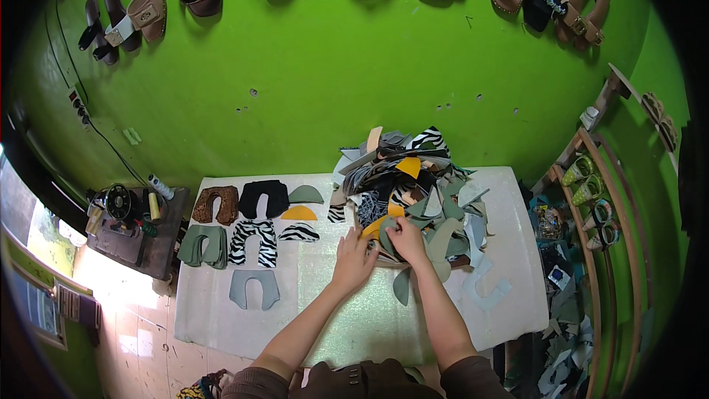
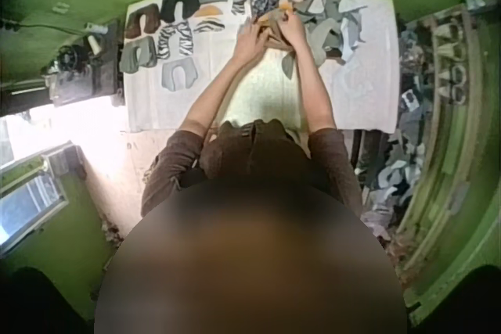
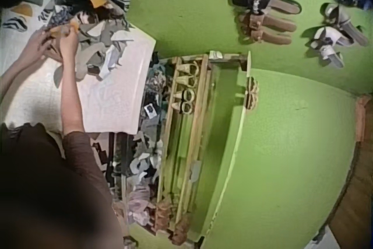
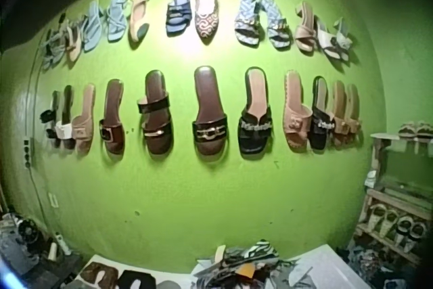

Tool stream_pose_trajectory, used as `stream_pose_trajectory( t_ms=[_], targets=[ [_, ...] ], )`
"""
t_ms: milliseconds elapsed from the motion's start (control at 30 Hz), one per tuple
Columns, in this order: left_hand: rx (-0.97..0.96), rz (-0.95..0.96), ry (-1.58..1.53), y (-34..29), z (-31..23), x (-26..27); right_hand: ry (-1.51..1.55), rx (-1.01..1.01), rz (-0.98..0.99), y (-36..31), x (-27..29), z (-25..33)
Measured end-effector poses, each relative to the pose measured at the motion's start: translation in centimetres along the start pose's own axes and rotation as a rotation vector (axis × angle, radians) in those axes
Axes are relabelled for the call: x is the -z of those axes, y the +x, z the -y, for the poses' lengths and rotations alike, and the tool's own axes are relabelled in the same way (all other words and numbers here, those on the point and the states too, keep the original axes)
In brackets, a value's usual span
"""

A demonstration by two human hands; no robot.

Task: Sort various patterned and colored material cutouts used for shoe manufacturing.

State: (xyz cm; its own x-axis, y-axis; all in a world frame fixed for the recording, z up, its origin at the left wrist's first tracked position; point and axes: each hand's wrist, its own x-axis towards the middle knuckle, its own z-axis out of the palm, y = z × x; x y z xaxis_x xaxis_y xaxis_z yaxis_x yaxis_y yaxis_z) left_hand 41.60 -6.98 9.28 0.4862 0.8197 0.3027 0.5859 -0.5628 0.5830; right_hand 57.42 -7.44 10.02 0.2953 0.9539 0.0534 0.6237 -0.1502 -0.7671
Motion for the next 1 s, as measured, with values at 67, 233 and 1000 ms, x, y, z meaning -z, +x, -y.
stream_pose_trajectory(
  t_ms=[67, 233, 1000],
  targets=[
    [0.094, -0.043, -0.219, 0.7, 0.1, -0.3, 0.221, -0.032, -0.035, -0.5, 0.2, 0.3],
    [0.360, 0.022, -0.835, 1.6, 1.3, -0.2, 0.828, -0.268, 0.077, -2.1, -0.5, 1.5],
    [0.606, 0.112, -1.131, 0.2, 0.6, 2.4, 0.203, 0.054, -0.249, -5.7, 3.6, -1.2]
  ],
)
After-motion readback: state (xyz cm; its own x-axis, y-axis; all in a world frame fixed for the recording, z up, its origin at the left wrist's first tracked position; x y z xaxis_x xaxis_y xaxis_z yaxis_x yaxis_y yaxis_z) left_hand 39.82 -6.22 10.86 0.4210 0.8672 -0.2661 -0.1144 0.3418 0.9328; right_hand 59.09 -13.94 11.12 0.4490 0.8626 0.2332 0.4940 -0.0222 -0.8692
